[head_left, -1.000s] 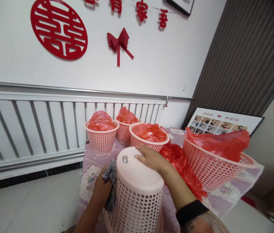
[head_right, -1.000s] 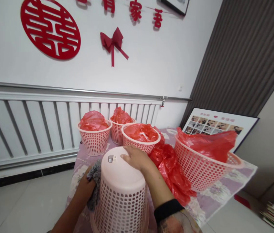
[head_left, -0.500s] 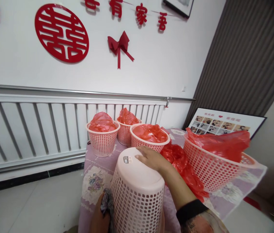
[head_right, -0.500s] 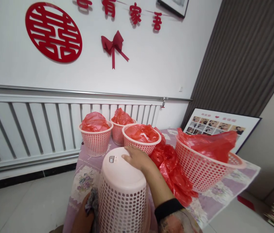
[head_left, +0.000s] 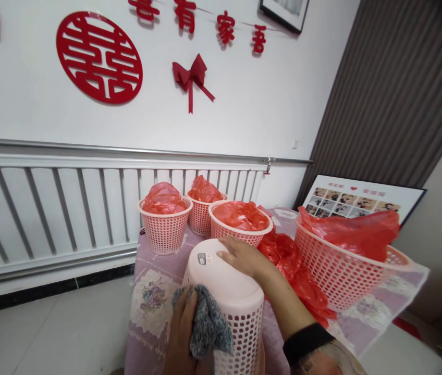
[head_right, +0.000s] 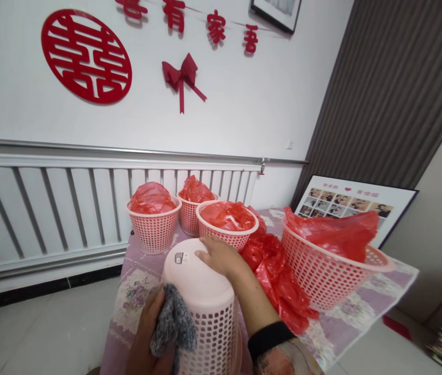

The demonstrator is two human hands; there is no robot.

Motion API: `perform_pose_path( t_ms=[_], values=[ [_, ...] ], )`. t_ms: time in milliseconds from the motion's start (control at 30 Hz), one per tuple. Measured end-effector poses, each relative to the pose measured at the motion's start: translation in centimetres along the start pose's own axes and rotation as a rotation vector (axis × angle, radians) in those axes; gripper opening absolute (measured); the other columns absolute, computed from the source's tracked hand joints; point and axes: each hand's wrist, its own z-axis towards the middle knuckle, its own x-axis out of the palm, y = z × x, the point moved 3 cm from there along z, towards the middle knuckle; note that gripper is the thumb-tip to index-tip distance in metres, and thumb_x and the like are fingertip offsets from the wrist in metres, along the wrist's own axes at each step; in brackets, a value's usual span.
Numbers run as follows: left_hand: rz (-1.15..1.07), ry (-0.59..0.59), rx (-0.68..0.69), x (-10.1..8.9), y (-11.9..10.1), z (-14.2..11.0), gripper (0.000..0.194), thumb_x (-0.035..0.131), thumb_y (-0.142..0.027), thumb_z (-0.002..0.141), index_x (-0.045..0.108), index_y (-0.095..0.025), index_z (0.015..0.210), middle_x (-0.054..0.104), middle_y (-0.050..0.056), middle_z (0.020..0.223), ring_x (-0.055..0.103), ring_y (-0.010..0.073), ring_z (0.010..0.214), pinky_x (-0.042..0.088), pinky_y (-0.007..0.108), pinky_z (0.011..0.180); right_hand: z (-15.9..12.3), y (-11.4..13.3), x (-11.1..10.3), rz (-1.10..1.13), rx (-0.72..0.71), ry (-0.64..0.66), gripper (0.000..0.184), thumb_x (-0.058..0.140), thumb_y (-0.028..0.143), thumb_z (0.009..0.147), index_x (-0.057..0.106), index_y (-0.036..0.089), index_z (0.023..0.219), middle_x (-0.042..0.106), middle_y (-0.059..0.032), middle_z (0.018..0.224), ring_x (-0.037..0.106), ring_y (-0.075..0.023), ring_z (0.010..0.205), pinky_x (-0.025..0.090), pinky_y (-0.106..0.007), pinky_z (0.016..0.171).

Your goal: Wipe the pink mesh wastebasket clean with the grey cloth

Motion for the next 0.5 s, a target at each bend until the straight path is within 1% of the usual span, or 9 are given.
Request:
perform_pose_path(
  t_ms=[33,100,167,233,300,400,500],
  values=[
    [0.003,-0.015,0.035,-0.3,-1.0,1.0,0.069,0.061,-0.025,0.083,0.052,-0.018,0.151,0.042,0.012,0.170,0.034,0.0321,0.160,0.024,0.050,0.135,0.0,0.0,0.0,-0.003,0.006,0.006,0.063,0.053,0.048,0.099,0.058,0.013,0.150,0.057,-0.0172,0.156,0.052,-0.0338,0.146,0.037,-0.049,0.123],
    [-0.037,-0.029,0.022,-1.2,-2.4,3.1,0.072,0.060,-0.019,0.078,0.053,-0.018,0.149,0.049,0.012,0.165,0.042,0.0311,0.156,0.029,0.049,0.133,0.1,0.1,0.0,-0.011,0.017,0.009,0.065,0.052,0.048,0.099,0.056,0.010,0.152,0.056,-0.0182,0.157,0.051,-0.0343,0.147,0.036,-0.049,0.124],
    [-0.094,-0.023,-0.038,-2.1,-2.8,5.3,0.070,0.056,-0.020,0.079,0.052,-0.019,0.149,0.055,0.010,0.161,0.046,0.0284,0.153,0.031,0.047,0.133,0.2,0.0,0.1,-0.025,0.028,0.012,0.066,0.052,0.050,0.099,0.055,0.010,0.152,0.055,-0.0181,0.157,0.050,-0.0348,0.147,0.036,-0.049,0.124],
    [-0.146,-0.011,-0.124,-2.8,-2.4,7.2,0.065,0.054,-0.023,0.083,0.052,-0.020,0.148,0.056,0.008,0.160,0.047,0.0260,0.152,0.031,0.045,0.132,0.3,0.0,0.1,-0.036,0.033,0.011,0.066,0.052,0.051,0.099,0.055,0.013,0.153,0.056,-0.0172,0.157,0.051,-0.0348,0.147,0.037,-0.049,0.124],
    [-0.166,-0.001,-0.214,-3.2,-1.2,8.7,0.059,0.051,-0.025,0.086,0.055,-0.023,0.145,0.057,0.006,0.159,0.048,0.0243,0.151,0.031,0.044,0.131,0.3,0.1,0.1,-0.038,0.030,0.014,0.066,0.052,0.051,0.099,0.055,0.013,0.153,0.056,-0.0177,0.156,0.052,-0.0352,0.146,0.037,-0.049,0.123],
    [-0.137,0.024,-0.289,-2.8,1.8,9.9,0.055,0.050,-0.021,0.084,0.061,-0.024,0.138,0.062,0.005,0.154,0.051,0.0233,0.148,0.033,0.043,0.130,0.1,0.2,-0.1,-0.021,0.030,0.009,0.067,0.052,0.051,0.099,0.056,0.011,0.152,0.057,-0.0194,0.156,0.052,-0.0357,0.145,0.037,-0.050,0.123],
    [-0.103,0.056,-0.372,-1.7,5.8,9.5,0.054,0.054,-0.018,0.078,0.067,-0.015,0.130,0.070,0.013,0.144,0.058,0.0285,0.141,0.037,0.047,0.127,0.1,0.2,-0.2,-0.006,0.028,0.004,0.066,0.053,0.050,0.099,0.056,0.010,0.151,0.057,-0.0196,0.156,0.052,-0.0349,0.146,0.036,-0.049,0.124]
  ],
)
